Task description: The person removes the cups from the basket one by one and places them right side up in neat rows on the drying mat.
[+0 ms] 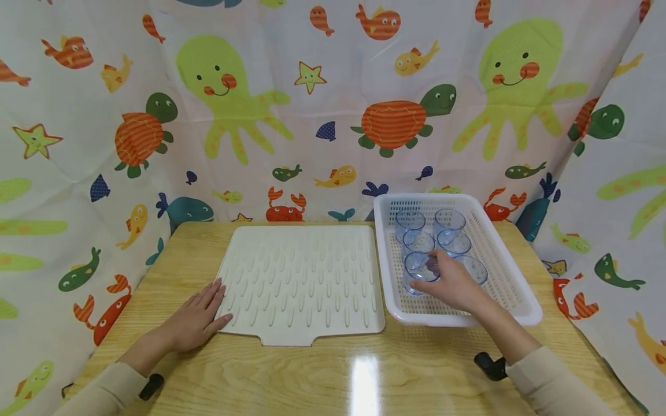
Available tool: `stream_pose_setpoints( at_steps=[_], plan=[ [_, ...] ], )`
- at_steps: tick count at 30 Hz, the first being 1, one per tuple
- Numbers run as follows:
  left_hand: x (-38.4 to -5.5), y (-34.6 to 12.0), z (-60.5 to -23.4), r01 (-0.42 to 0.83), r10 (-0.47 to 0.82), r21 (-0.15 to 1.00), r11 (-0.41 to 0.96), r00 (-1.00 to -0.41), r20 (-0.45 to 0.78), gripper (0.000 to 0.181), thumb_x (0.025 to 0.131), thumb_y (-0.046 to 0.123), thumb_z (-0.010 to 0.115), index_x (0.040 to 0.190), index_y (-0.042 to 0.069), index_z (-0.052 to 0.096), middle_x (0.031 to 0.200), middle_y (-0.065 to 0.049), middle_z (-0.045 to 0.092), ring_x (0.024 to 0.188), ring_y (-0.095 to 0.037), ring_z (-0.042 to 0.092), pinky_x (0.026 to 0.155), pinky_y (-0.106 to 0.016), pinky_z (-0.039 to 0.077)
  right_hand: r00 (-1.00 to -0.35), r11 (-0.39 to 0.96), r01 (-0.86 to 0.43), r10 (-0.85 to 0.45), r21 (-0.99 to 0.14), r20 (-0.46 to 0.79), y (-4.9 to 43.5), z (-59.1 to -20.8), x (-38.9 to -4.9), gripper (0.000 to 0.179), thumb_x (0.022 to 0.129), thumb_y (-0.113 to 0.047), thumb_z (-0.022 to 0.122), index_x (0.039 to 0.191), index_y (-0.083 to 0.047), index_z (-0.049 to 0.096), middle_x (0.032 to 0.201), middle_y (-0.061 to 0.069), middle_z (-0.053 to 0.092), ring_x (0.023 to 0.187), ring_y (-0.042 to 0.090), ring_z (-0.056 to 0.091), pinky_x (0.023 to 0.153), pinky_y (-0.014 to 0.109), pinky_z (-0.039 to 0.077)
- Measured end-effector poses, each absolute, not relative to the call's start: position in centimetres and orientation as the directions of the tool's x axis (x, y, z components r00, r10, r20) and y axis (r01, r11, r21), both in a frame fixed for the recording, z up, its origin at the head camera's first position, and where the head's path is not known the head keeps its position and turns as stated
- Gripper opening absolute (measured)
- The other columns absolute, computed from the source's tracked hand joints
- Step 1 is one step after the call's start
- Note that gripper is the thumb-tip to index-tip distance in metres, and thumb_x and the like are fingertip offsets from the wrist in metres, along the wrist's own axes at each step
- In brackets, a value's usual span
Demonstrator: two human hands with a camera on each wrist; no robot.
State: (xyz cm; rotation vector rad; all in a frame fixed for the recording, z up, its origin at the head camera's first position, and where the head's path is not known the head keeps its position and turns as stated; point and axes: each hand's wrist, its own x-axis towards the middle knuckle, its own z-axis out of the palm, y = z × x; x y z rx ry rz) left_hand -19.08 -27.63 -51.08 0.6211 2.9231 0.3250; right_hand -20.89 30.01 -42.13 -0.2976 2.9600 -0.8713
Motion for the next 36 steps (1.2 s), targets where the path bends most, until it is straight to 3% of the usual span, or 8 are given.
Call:
stream_pose_setpoints(
  at_steps=[10, 16, 22, 36],
  plan=[
    [-19.2, -27.5, -51.2, 0.377, 0.400, 0.207, 0.903, -0.913, -0.082, 0.088, 0.106, 0.063, 0.035, 0.159, -0.006, 0.024, 0.168, -0.025, 0.014, 0.155, -0.043, 0.015, 0.120, -0.066, 0.018, -0.983, 0.823, -0.165, -0.185, -0.543, 0.019, 30.3, -41.2, -20.4, 0.092, 0.087, -0.050, 0.080, 0.142, 0.012, 0.040, 0.129, 0.035, 0.059, 0.117, 0.052, 0.059, 0.092, 0.062, 0.052],
    [-19.0, -27.4, -50.5, 0.373, 0.404, 0.251, 0.893, -0.911, -0.082, 0.087, 0.105, 0.060, 0.041, 0.158, -0.008, 0.025, 0.167, -0.028, 0.015, 0.154, -0.046, 0.015, 0.118, -0.069, 0.016, -0.983, 0.800, -0.167, -0.181, -0.577, 0.033, 30.2, -40.6, -20.2, 0.091, 0.087, -0.048, 0.080, 0.144, 0.011, 0.039, 0.132, 0.035, 0.057, 0.119, 0.051, 0.058, 0.094, 0.065, 0.050],
    [-19.4, -27.7, -51.7, 0.375, 0.400, 0.210, 0.903, -0.912, -0.091, 0.088, 0.105, 0.063, 0.035, 0.161, -0.004, 0.022, 0.169, -0.023, 0.012, 0.156, -0.042, 0.013, 0.120, -0.065, 0.017, -0.984, 0.783, -0.166, -0.176, -0.599, 0.043, 30.3, -40.2, -19.8, 0.091, 0.087, -0.047, 0.080, 0.146, 0.008, 0.038, 0.135, 0.033, 0.055, 0.121, 0.051, 0.056, 0.096, 0.067, 0.048],
    [-19.3, -27.5, -51.4, 0.373, 0.397, 0.203, 0.905, -0.913, -0.093, 0.085, 0.106, 0.057, 0.042, 0.160, -0.005, 0.023, 0.169, -0.024, 0.013, 0.155, -0.043, 0.014, 0.120, -0.065, 0.017, -0.985, 0.725, -0.152, -0.167, -0.672, 0.042, 29.7, -39.5, -19.5, 0.092, 0.089, -0.045, 0.079, 0.151, 0.005, 0.033, 0.140, 0.030, 0.049, 0.125, 0.048, 0.052, 0.100, 0.068, 0.045]
  ],
)
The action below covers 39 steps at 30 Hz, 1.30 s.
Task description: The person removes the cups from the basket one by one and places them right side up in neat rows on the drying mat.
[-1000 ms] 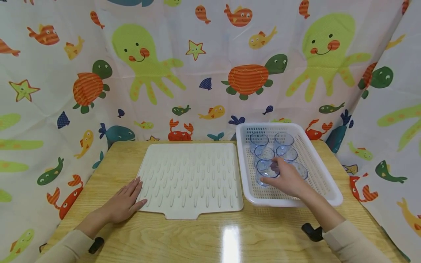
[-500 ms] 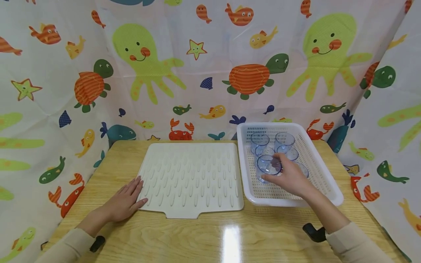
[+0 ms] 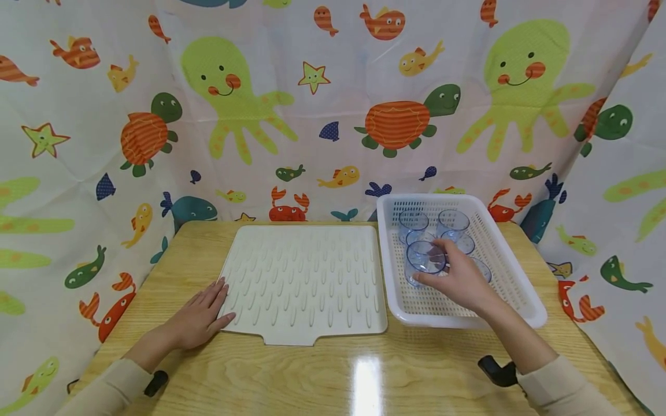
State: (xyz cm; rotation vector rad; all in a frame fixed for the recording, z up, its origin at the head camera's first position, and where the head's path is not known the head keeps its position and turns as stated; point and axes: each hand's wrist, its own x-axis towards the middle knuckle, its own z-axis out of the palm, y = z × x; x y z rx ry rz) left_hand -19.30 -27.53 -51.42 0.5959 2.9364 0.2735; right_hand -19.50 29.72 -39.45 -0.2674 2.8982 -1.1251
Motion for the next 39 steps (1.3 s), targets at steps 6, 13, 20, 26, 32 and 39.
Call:
stream_pose_setpoints(
  at_steps=[6, 13, 20, 26, 32, 39],
  plan=[
    [-19.2, -27.5, -51.5, 0.374, 0.398, 0.206, 0.904, -0.913, -0.091, 0.084, 0.106, 0.057, 0.042, 0.160, -0.005, 0.023, 0.169, -0.024, 0.013, 0.155, -0.043, 0.014, 0.120, -0.064, 0.017, -0.985, 0.710, -0.146, -0.168, -0.689, 0.035, 29.4, -39.0, -19.2, 0.094, 0.089, -0.044, 0.079, 0.153, 0.005, 0.030, 0.146, 0.030, 0.045, 0.128, 0.049, 0.050, 0.102, 0.068, 0.044],
    [-19.5, -27.8, -52.0, 0.382, 0.401, 0.190, 0.904, -0.913, -0.077, 0.086, 0.106, 0.061, 0.039, 0.160, -0.005, 0.024, 0.169, -0.024, 0.014, 0.155, -0.043, 0.016, 0.120, -0.065, 0.019, -0.984, 0.690, -0.151, -0.174, -0.708, 0.040, 28.7, -38.3, -19.0, 0.094, 0.089, -0.042, 0.080, 0.154, 0.003, 0.030, 0.149, 0.030, 0.041, 0.131, 0.049, 0.048, 0.104, 0.068, 0.041],
    [-19.7, -27.9, -52.1, 0.377, 0.399, 0.196, 0.905, -0.914, -0.081, 0.087, 0.105, 0.061, 0.040, 0.160, -0.004, 0.024, 0.169, -0.023, 0.014, 0.155, -0.042, 0.015, 0.120, -0.064, 0.019, -0.981, 0.673, -0.166, -0.188, -0.721, 0.051, 28.0, -37.6, -18.9, 0.094, 0.088, -0.040, 0.081, 0.154, 0.003, 0.031, 0.148, 0.028, 0.043, 0.131, 0.048, 0.049, 0.106, 0.066, 0.041],
    [-19.7, -27.9, -52.2, 0.379, 0.399, 0.185, 0.907, -0.913, -0.087, 0.088, 0.105, 0.063, 0.037, 0.161, -0.003, 0.023, 0.169, -0.022, 0.013, 0.155, -0.042, 0.015, 0.120, -0.064, 0.019, -0.977, 0.661, -0.184, -0.203, -0.727, 0.063, 27.4, -37.2, -19.0, 0.092, 0.088, -0.040, 0.082, 0.153, 0.003, 0.033, 0.146, 0.027, 0.045, 0.131, 0.049, 0.051, 0.106, 0.065, 0.042],
    [-19.6, -27.8, -51.9, 0.380, 0.404, 0.209, 0.901, -0.911, -0.081, 0.087, 0.105, 0.061, 0.040, 0.160, -0.005, 0.024, 0.169, -0.023, 0.013, 0.155, -0.043, 0.015, 0.120, -0.065, 0.019, -0.978, 0.668, -0.186, -0.197, -0.720, 0.070, 27.2, -37.0, -19.0, 0.092, 0.088, -0.039, 0.082, 0.153, 0.002, 0.033, 0.145, 0.026, 0.045, 0.129, 0.048, 0.052, 0.105, 0.066, 0.042],
    [-19.6, -27.9, -52.1, 0.380, 0.402, 0.192, 0.905, -0.911, -0.091, 0.087, 0.106, 0.062, 0.038, 0.161, -0.003, 0.022, 0.169, -0.022, 0.012, 0.156, -0.041, 0.014, 0.120, -0.064, 0.018, -0.976, 0.679, -0.203, -0.197, -0.706, 0.092, 27.0, -36.7, -19.0, 0.091, 0.088, -0.040, 0.082, 0.152, 0.002, 0.034, 0.145, 0.026, 0.046, 0.127, 0.046, 0.052, 0.104, 0.067, 0.043]
  ],
)
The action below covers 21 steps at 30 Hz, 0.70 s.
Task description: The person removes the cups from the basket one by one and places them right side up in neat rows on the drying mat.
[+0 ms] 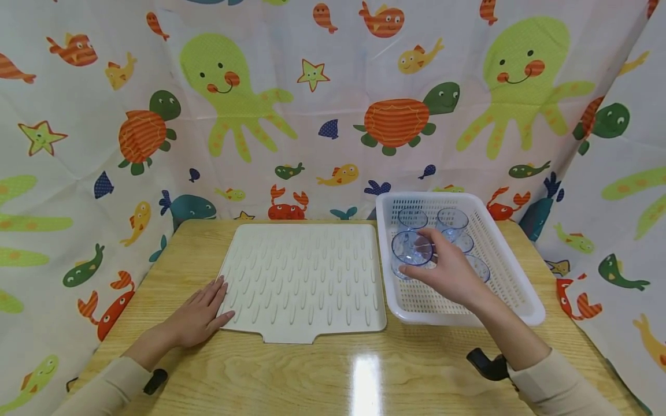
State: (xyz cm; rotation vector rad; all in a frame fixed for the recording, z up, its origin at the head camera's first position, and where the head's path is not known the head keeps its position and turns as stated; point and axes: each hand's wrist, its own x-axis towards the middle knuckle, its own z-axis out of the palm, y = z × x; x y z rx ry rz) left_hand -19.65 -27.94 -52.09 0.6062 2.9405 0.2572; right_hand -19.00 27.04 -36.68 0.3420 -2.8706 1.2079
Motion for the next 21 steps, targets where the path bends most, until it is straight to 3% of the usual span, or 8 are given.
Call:
stream_pose_setpoints(
  at_steps=[21],
  plan=[
    [-19.5, -27.8, -51.8, 0.387, 0.410, 0.202, 0.900, -0.908, -0.087, 0.088, 0.106, 0.062, 0.035, 0.160, -0.006, 0.023, 0.169, -0.024, 0.013, 0.154, -0.044, 0.015, 0.120, -0.065, 0.017, -0.973, 0.642, -0.214, -0.209, -0.736, 0.100, 25.1, -35.2, -18.5, 0.089, 0.088, -0.039, 0.082, 0.153, -0.002, 0.035, 0.146, 0.023, 0.046, 0.130, 0.047, 0.053, 0.105, 0.065, 0.044]
  ],
)
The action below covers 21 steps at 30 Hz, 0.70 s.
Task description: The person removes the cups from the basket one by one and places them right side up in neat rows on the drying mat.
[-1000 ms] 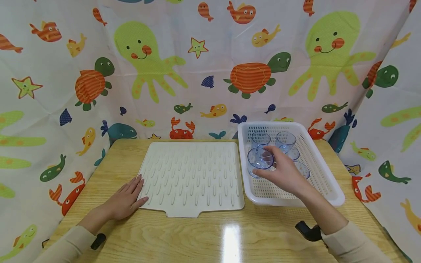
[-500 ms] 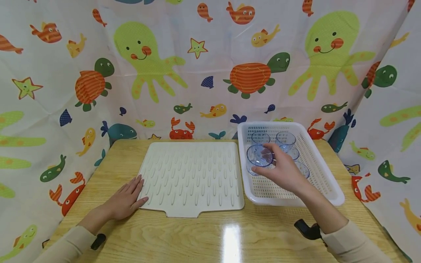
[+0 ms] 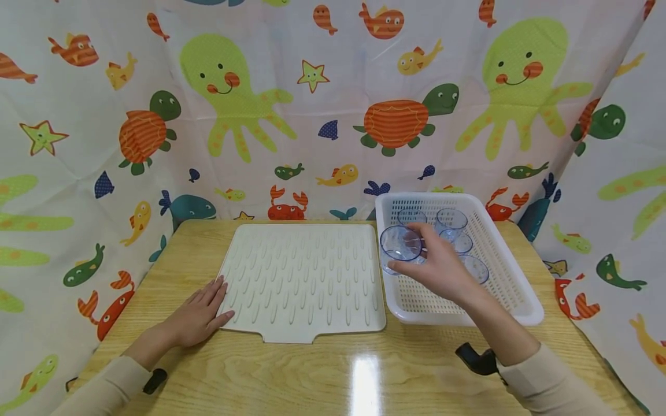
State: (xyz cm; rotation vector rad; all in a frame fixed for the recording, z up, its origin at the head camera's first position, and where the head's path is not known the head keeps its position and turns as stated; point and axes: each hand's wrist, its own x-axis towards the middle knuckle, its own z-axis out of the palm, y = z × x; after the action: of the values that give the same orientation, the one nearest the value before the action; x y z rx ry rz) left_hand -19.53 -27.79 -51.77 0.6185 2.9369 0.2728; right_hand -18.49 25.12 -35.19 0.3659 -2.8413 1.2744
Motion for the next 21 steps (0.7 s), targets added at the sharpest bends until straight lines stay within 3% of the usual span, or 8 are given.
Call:
stream_pose_setpoints(
  at_steps=[21],
  plan=[
    [-19.6, -27.9, -51.9, 0.389, 0.412, 0.203, 0.898, -0.907, -0.084, 0.087, 0.106, 0.062, 0.035, 0.160, -0.005, 0.022, 0.169, -0.024, 0.013, 0.155, -0.043, 0.014, 0.120, -0.065, 0.018, -0.961, 0.594, -0.245, -0.254, -0.766, 0.110, 22.8, -35.3, -19.1, 0.086, 0.087, -0.035, 0.084, 0.152, -0.003, 0.036, 0.148, 0.021, 0.046, 0.135, 0.047, 0.050, 0.106, 0.063, 0.043]
  ],
)
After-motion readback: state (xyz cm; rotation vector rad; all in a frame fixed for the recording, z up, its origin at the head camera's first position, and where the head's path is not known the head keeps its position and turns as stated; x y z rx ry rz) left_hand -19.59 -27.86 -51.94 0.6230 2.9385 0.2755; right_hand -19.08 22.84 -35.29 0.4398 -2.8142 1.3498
